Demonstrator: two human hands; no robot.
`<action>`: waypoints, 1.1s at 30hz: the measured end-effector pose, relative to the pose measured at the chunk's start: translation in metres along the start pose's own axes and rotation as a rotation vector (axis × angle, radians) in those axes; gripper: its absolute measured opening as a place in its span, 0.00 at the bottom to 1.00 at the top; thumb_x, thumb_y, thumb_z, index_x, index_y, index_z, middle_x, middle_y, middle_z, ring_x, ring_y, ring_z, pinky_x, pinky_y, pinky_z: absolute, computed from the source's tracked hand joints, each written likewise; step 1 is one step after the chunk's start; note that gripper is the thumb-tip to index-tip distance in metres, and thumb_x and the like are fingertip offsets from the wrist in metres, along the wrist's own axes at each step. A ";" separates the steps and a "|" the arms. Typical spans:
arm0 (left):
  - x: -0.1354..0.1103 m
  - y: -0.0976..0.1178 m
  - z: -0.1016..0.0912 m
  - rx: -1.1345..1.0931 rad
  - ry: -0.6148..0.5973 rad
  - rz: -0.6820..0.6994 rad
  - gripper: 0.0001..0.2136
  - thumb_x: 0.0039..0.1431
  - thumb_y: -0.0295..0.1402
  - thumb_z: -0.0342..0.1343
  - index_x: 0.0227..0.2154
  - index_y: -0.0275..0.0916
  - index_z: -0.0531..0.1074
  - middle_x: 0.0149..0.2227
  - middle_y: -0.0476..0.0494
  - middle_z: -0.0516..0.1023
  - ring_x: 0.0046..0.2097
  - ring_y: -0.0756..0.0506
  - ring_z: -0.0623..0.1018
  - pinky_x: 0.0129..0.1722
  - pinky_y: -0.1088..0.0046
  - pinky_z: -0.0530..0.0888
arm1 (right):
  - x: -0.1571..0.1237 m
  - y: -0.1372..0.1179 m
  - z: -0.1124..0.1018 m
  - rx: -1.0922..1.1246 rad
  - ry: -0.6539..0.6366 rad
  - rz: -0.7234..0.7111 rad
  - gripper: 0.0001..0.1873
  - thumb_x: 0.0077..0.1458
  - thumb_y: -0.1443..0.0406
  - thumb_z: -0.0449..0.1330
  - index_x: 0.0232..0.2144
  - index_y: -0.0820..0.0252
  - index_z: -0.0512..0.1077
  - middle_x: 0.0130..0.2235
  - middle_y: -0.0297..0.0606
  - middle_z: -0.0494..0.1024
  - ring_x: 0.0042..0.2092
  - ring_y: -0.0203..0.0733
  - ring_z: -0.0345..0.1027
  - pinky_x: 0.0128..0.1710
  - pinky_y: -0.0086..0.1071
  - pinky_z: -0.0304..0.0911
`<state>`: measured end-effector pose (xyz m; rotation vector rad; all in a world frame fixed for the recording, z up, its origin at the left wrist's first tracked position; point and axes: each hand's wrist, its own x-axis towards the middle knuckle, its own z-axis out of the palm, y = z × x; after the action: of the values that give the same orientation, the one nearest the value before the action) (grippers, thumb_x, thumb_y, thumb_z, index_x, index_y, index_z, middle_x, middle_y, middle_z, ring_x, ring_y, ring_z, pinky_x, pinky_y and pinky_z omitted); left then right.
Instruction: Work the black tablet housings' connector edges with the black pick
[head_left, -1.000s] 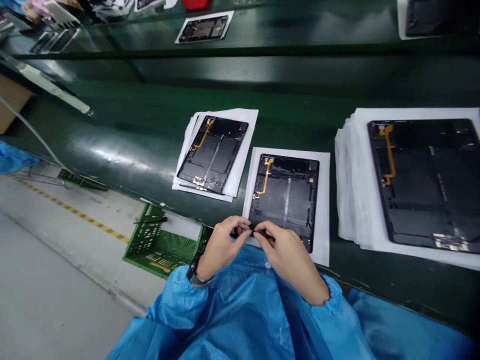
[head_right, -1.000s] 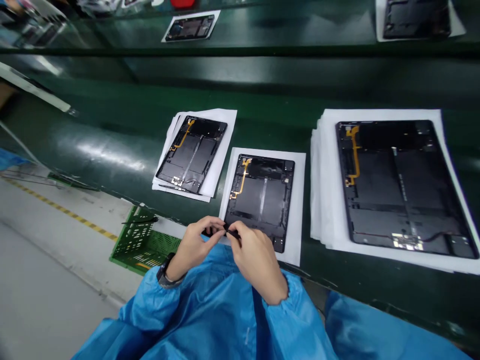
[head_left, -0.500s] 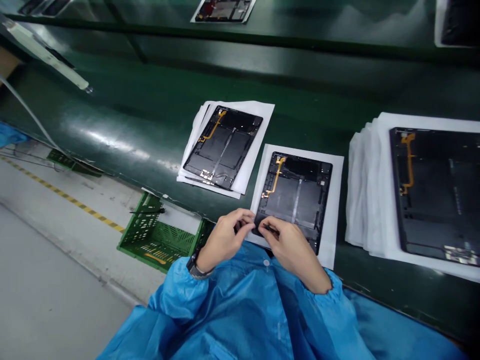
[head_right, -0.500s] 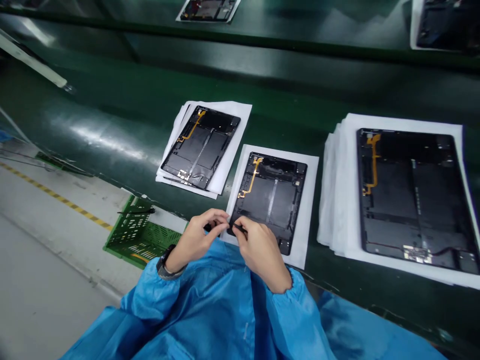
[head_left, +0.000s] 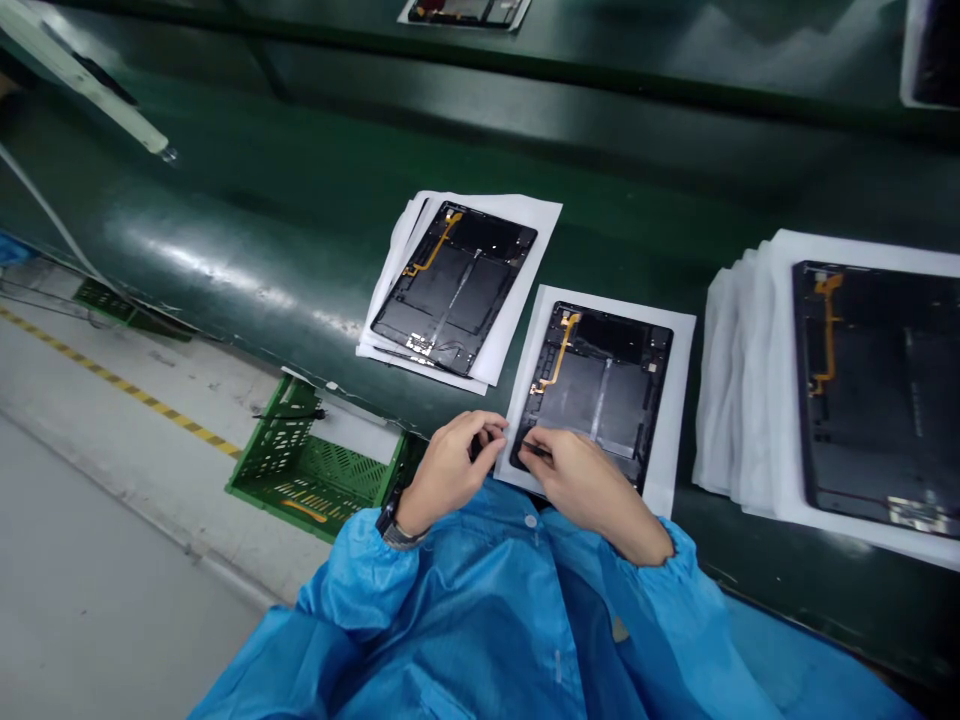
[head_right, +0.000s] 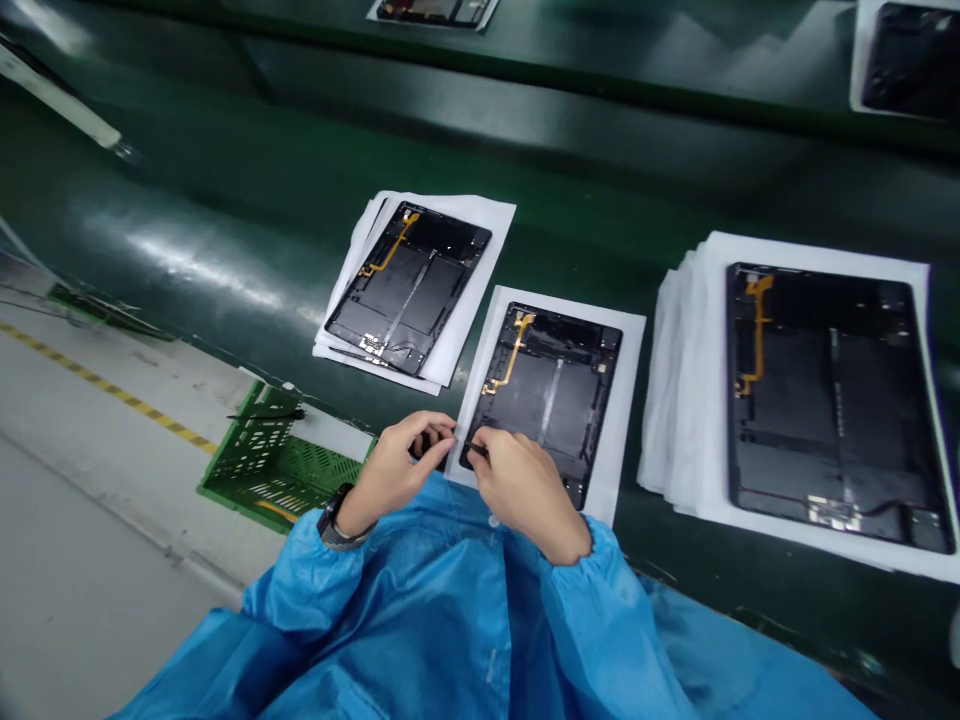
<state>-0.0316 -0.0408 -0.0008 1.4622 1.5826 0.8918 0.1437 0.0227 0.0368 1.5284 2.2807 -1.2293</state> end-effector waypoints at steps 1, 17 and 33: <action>0.000 0.000 0.000 -0.001 -0.002 -0.001 0.08 0.66 0.29 0.57 0.46 0.40 0.75 0.38 0.46 0.80 0.37 0.48 0.78 0.38 0.72 0.73 | 0.001 0.000 -0.001 -0.022 -0.010 -0.003 0.10 0.65 0.66 0.55 0.32 0.55 0.73 0.32 0.38 0.82 0.36 0.43 0.75 0.31 0.31 0.51; -0.001 0.000 -0.001 0.044 -0.009 0.064 0.06 0.67 0.28 0.56 0.44 0.40 0.74 0.36 0.47 0.77 0.37 0.48 0.75 0.39 0.72 0.72 | -0.001 -0.014 0.003 -0.334 0.022 0.073 0.07 0.67 0.64 0.54 0.41 0.56 0.72 0.37 0.45 0.84 0.37 0.51 0.78 0.29 0.35 0.44; -0.010 -0.003 0.009 0.195 0.026 0.235 0.05 0.65 0.23 0.56 0.38 0.38 0.74 0.41 0.42 0.73 0.44 0.44 0.72 0.45 0.66 0.72 | -0.004 -0.011 0.007 -0.134 0.036 0.089 0.08 0.69 0.65 0.52 0.37 0.55 0.71 0.35 0.38 0.82 0.39 0.45 0.76 0.32 0.33 0.46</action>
<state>-0.0251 -0.0508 -0.0067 1.8094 1.5743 0.9109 0.1349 0.0134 0.0407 1.5974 2.2399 -1.0133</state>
